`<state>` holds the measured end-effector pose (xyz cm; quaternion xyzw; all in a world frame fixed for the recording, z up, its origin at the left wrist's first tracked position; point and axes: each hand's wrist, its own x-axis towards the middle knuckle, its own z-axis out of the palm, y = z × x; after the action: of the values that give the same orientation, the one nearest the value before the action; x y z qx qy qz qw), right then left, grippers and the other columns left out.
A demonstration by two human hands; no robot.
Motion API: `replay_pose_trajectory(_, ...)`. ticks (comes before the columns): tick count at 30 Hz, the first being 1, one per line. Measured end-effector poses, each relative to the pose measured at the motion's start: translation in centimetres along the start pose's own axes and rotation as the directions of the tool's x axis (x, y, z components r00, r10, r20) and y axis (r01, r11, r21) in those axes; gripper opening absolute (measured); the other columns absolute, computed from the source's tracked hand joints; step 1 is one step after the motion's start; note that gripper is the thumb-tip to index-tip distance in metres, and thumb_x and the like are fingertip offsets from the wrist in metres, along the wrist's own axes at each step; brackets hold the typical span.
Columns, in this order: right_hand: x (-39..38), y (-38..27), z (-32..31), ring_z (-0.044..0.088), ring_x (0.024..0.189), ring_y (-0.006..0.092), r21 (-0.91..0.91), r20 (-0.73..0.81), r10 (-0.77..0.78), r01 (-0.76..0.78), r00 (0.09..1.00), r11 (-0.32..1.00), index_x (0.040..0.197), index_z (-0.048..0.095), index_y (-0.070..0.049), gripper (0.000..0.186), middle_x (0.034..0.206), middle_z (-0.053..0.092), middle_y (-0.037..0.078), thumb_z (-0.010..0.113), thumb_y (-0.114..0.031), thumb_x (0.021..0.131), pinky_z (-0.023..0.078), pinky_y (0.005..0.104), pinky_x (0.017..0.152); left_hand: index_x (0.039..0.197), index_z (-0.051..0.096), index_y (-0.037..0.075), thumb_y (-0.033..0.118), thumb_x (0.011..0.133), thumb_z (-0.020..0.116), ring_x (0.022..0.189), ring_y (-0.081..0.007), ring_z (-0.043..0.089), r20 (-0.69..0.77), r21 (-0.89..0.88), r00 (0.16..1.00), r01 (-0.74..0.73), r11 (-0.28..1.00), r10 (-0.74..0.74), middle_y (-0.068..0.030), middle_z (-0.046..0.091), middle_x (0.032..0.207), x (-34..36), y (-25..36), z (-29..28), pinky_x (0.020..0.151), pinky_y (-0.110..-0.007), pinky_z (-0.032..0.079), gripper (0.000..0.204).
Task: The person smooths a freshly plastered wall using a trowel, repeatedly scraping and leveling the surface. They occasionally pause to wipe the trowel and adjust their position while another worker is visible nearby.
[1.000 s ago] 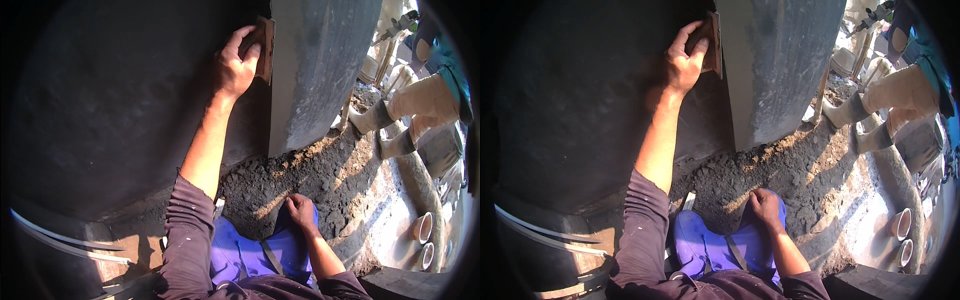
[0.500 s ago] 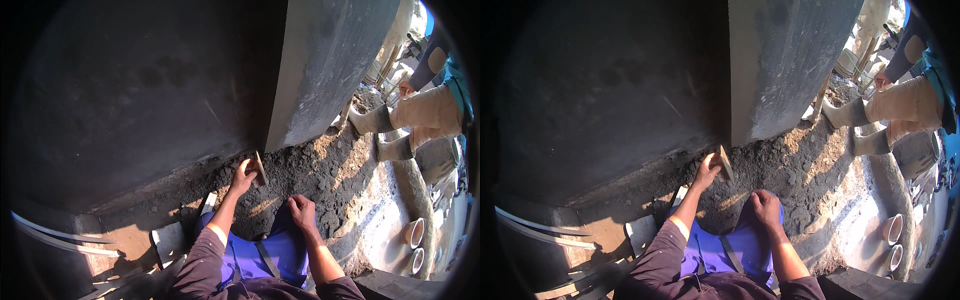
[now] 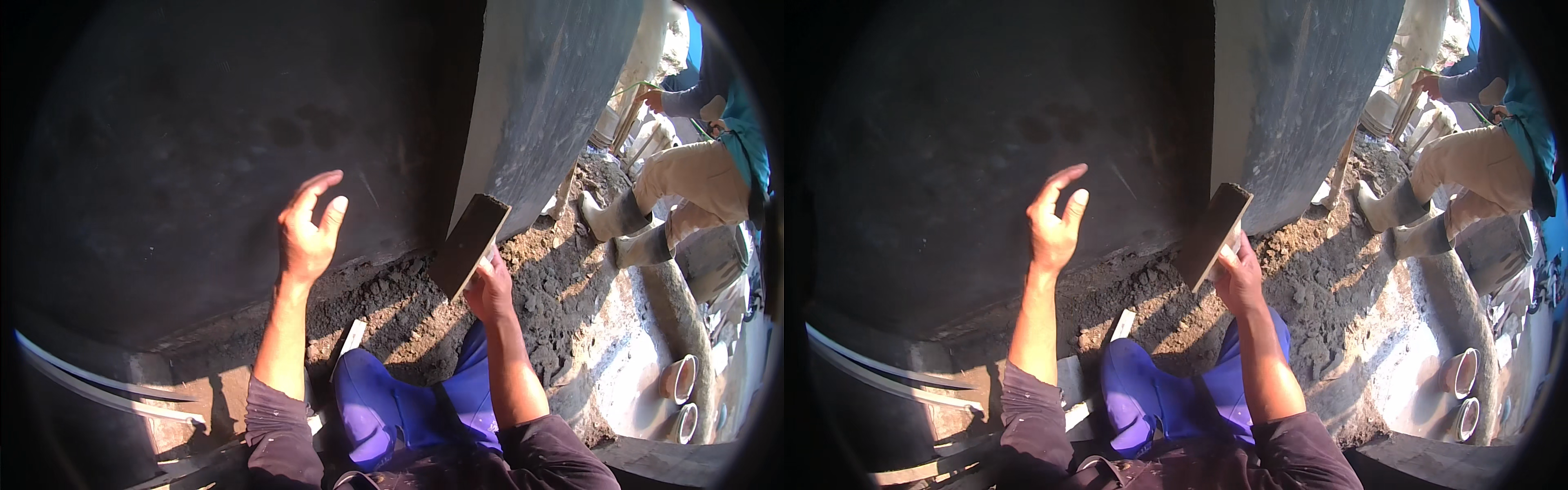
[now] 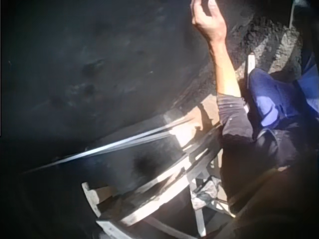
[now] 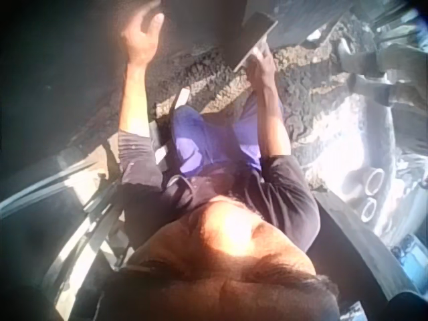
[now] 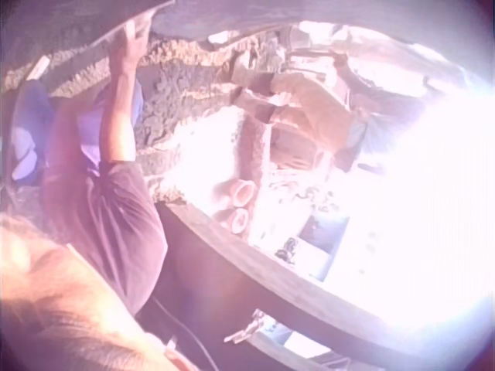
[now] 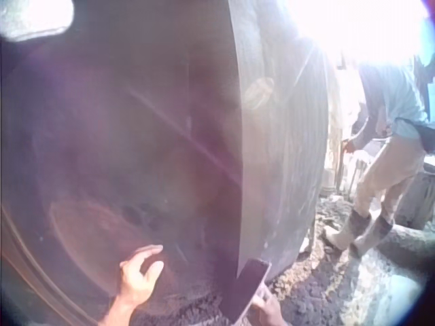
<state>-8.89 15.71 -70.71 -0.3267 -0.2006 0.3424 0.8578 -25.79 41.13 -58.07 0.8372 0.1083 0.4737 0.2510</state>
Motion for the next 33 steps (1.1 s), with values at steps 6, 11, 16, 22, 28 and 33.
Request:
replay_pose_trajectory(6, 8.7, -5.8, 2.2, 0.071, 0.104, 0.02, -0.916, -0.04, -0.677, 0.244, 0.735, 0.319, 0.132, 0.059, 0.001, 0.052, 0.117, 0.072, 0.014, 0.085, -0.022, 0.093, 0.058, 0.0345, 0.091, 0.127, 0.068, 0.008, 0.017, 0.1, 0.069, 0.122, -0.0278, 0.062, -0.353, 0.796, 0.644, -0.175, 0.579, 0.679, -0.0072, 0.065, 0.137, 12.9, -5.1, -12.7, 0.104, -0.042, 0.05, 0.028)
replay_pose_trajectory(11, 12.8, -4.0, 3.4, 0.072, 0.097, 0.0309, -0.964, 0.097, -0.833, 0.261, 0.545, 0.058, 0.129, 0.061, -0.001, 0.05, 0.11, 0.071, 0.017, 0.085, -0.016, 0.088, 0.057, 0.0404, 0.088, 0.126, 0.07, 0.013, 0.025, 0.098, 0.069, 0.117, -0.0249, 0.063, -0.272, 0.897, 0.566, -0.142, 0.418, 0.778, -0.0039, 0.065, 0.137, 13.6, -8.0, -12.6, 0.1, -0.039, 0.048, 0.03)
replay_pose_trajectory(16, 13.0, -2.0, -6.2, 0.073, 0.097, 0.035, -0.983, -0.183, -0.832, -0.112, 0.523, 0.146, 0.128, 0.06, 0.001, 0.049, 0.107, 0.072, 0.022, 0.079, -0.025, 0.092, 0.057, 0.0442, 0.088, 0.126, 0.07, 0.012, 0.023, 0.097, 0.068, 0.119, -0.0252, 0.063, -0.261, 0.902, 0.583, -0.137, 0.409, 0.769, -0.0043, 0.065, 0.138, 13.6, -7.8, -11.6, 0.101, -0.04, 0.048, 0.031)
replay_pose_trajectory(22, 13.0, -4.4, 1.2, 0.074, 0.102, 0.0316, -0.941, 0.061, -0.89, 0.324, 0.451, 0.1, 0.129, 0.061, 0.0, 0.049, 0.113, 0.072, 0.02, 0.084, -0.019, 0.089, 0.057, 0.0412, 0.091, 0.129, 0.069, 0.009, 0.023, 0.097, 0.068, 0.125, -0.0269, 0.061, -0.249, 0.909, 0.608, -0.124, 0.399, 0.754, -0.0062, 0.064, 0.14, 13.1, -7.7, -12.4, 0.106, -0.042, 0.048, 0.035)
replay_pose_trajectory(28, 15.7, -8.8, 4.2, 0.073, 0.102, 0.0398, -0.985, 0.097, -0.911, 0.172, 0.4, -0.029, 0.129, 0.061, -0.002, 0.048, 0.113, 0.071, 0.021, 0.082, -0.023, 0.091, 0.057, 0.0455, 0.092, 0.129, 0.068, 0.009, 0.023, 0.098, 0.066, 0.127, -0.0298, 0.06, -0.267, 0.898, 0.595, -0.131, 0.419, 0.758, -0.0077, 0.064, 0.14, 13.5, -7.3, -11.9, 0.107, -0.045, 0.048, 0.034)
replay_pose_trajectory(33, 14.7, -11.0, 1.4, 0.075, 0.101, 0.03, -0.96, -0.13, -0.911, 0.181, 0.392, 0.214, 0.131, 0.061, -0.001, 0.051, 0.114, 0.075, 0.019, 0.082, -0.026, 0.091, 0.059, 0.0421, 0.09, 0.132, 0.066, 0.008, 0.024, 0.1, 0.063, 0.127, -0.0334, 0.061, -0.266, 0.907, 0.592, -0.113, 0.405, 0.761, -0.0097, 0.063, 0.142, 13.4, -7.0, -11.7, 0.107, -0.047, 0.049, 0.036)
